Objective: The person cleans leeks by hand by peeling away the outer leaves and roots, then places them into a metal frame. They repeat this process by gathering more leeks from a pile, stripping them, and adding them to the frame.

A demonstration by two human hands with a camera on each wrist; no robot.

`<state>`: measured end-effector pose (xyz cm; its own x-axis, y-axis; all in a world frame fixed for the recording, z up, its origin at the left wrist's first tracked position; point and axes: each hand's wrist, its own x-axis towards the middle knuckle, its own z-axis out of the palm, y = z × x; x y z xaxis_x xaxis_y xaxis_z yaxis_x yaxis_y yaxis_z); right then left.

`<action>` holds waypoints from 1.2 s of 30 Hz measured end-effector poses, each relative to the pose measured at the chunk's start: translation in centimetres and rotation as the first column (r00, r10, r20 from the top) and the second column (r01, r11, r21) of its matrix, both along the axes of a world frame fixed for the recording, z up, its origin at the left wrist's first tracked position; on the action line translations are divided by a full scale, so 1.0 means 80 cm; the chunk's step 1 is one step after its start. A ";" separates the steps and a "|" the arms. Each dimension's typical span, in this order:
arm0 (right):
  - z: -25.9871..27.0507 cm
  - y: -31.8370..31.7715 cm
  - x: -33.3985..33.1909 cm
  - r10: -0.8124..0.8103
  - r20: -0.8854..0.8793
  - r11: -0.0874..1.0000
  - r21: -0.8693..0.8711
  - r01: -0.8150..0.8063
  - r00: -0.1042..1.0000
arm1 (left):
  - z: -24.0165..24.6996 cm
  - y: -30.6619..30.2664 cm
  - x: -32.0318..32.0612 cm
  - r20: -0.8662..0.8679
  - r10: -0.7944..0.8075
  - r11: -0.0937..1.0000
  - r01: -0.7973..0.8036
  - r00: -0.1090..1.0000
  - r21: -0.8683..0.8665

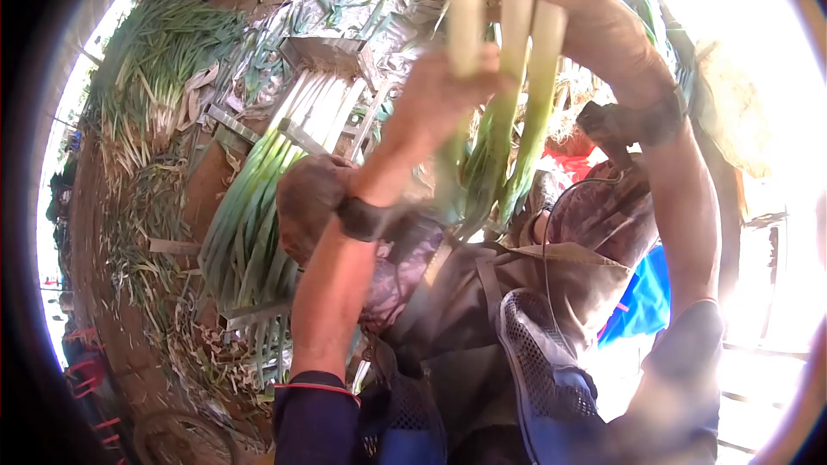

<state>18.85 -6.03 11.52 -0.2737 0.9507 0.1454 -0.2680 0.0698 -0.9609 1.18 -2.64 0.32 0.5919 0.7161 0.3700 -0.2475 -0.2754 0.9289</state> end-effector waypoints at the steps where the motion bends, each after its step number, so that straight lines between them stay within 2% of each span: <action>1: 0.002 -0.007 -0.011 -0.091 0.072 0.993 -0.062 0.096 0.993 | 0.000 -0.008 0.006 0.002 -0.103 0.992 0.103 0.995 0.067; 2: 0.004 -0.014 -0.018 -0.002 -0.016 0.991 0.134 0.004 1.000 | 0.001 -0.012 0.009 0.055 -0.112 0.994 0.111 0.992 0.025; 3: 0.003 -0.011 -0.016 0.000 -0.017 0.991 0.136 0.002 1.000 | 0.002 -0.017 0.009 0.054 -0.110 0.994 0.109 0.992 0.027; 5: 0.004 -0.011 -0.021 0.033 0.011 0.995 0.089 -0.034 0.999 | 0.014 -0.033 0.009 -0.011 -0.143 0.974 0.139 0.990 -0.179; 6: 0.015 -0.031 -0.023 -0.034 0.022 0.998 0.045 0.033 0.999 | 0.024 -0.039 0.008 -0.032 -0.160 0.973 0.153 0.987 -0.171; 7: 0.019 -0.036 -0.022 -0.035 0.022 0.998 0.044 0.034 0.999 | 0.025 -0.039 0.005 -0.033 -0.161 0.973 0.153 0.986 -0.173; 9: 0.023 -0.043 -0.017 0.099 -0.091 0.995 0.036 -0.096 0.991 | 0.028 -0.039 0.002 -0.016 -0.318 0.939 0.312 0.948 -0.145; 10: 0.023 -0.044 -0.018 0.095 -0.094 0.995 0.035 -0.092 0.991 | 0.029 -0.043 0.006 -0.018 -0.321 0.938 0.315 0.947 -0.147; 12: 0.022 -0.044 -0.025 0.143 -0.061 0.985 0.110 -0.136 0.988 | 0.029 -0.053 0.019 0.170 -0.280 0.906 0.319 0.945 -0.280; 14: 0.035 -0.039 -0.036 0.100 -0.017 0.990 0.102 -0.098 0.995 | 0.020 -0.053 0.019 0.133 -0.254 0.911 0.283 0.958 -0.299; 15: 0.043 -0.031 -0.033 0.244 -0.043 0.970 0.013 -0.244 0.969 | 0.016 -0.050 0.016 0.094 -0.223 0.920 0.241 0.970 -0.310; 17: 0.059 -0.010 -0.017 0.501 -0.141 0.843 -0.146 -0.518 0.854 | 0.011 -0.045 0.005 0.109 -0.245 0.925 0.266 0.963 -0.271; 19: 0.068 0.007 0.005 0.688 -0.276 0.622 -0.253 -0.741 0.671 | 0.000 -0.027 -0.019 0.129 -0.316 0.913 0.339 0.940 -0.227; 20: 0.065 0.011 0.012 0.753 -0.355 0.478 -0.283 -0.832 0.554 | 0.009 -0.034 -0.040 0.109 -0.254 0.920 0.275 0.961 -0.281; 21: 0.047 0.005 0.010 0.750 -0.363 0.480 -0.275 -0.833 0.552 | 0.023 -0.041 -0.063 0.084 -0.186 0.922 0.204 0.979 -0.330; 22: 0.017 -0.005 0.002 0.563 0.128 0.825 -0.153 -0.544 0.817 | 0.035 -0.033 -0.080 0.120 -0.279 0.942 0.296 0.953 -0.156; 23: -0.008 -0.006 -0.004 0.116 0.509 0.960 0.162 -0.228 0.853 | 0.042 -0.022 -0.098 0.137 -0.373 0.928 0.373 0.918 0.026; 24: -0.025 -0.004 0.002 0.125 0.498 0.958 0.163 -0.235 0.858 | 0.040 -0.005 -0.120 0.176 -0.438 0.898 0.419 0.881 0.137; 25: -0.041 -0.005 0.015 0.074 0.491 0.928 0.285 -0.241 0.868 | 0.039 0.007 -0.136 0.205 -0.503 0.857 0.453 0.840 0.247; 26: -0.060 -0.004 0.027 0.023 0.477 0.883 0.403 -0.242 0.879 | 0.047 -0.002 -0.145 0.219 -0.448 0.876 0.378 0.866 0.298; 27: -0.087 0.003 0.034 0.063 0.538 0.930 0.274 -0.245 0.840 | 0.052 0.001 -0.161 0.250 -0.455 0.867 0.361 0.855 0.344; 28: -0.119 0.000 0.028 0.034 0.322 0.958 0.258 -0.122 0.946 | 0.052 -0.002 -0.169 0.279 -0.432 0.877 0.329 0.858 0.349; 29: -0.145 -0.003 0.026 0.002 0.365 0.924 0.356 -0.141 0.931 | 0.053 -0.007 -0.177 0.308 -0.411 0.886 0.297 0.858 0.356; 30: -0.153 -0.019 0.012 0.009 0.340 0.967 0.238 -0.095 0.940 | 0.055 -0.011 -0.184 0.313 -0.384 0.899 0.276 0.869 0.339; 33: -0.152 -0.054 -0.020 -0.093 0.514 0.984 0.176 0.001 0.853 | 0.052 -0.016 -0.190 0.340 -0.290 0.936 0.191 0.895 0.295; 35: -0.159 -0.065 -0.040 -0.144 0.482 0.971 0.237 0.030 0.864 | 0.049 -0.013 -0.190 0.316 -0.261 0.945 0.175 0.912 0.276; 36: -0.165 -0.066 -0.049 -0.290 0.507 0.899 0.434 0.051 0.812 | 0.046 -0.011 -0.189 0.298 -0.236 0.952 0.159 0.925 0.260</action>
<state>14.90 -11.32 -1.66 -0.2587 0.8871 0.3822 0.3450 0.4545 -0.8212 -13.93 -3.50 4.03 0.5334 0.4710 0.7026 -0.5936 -0.3833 0.7076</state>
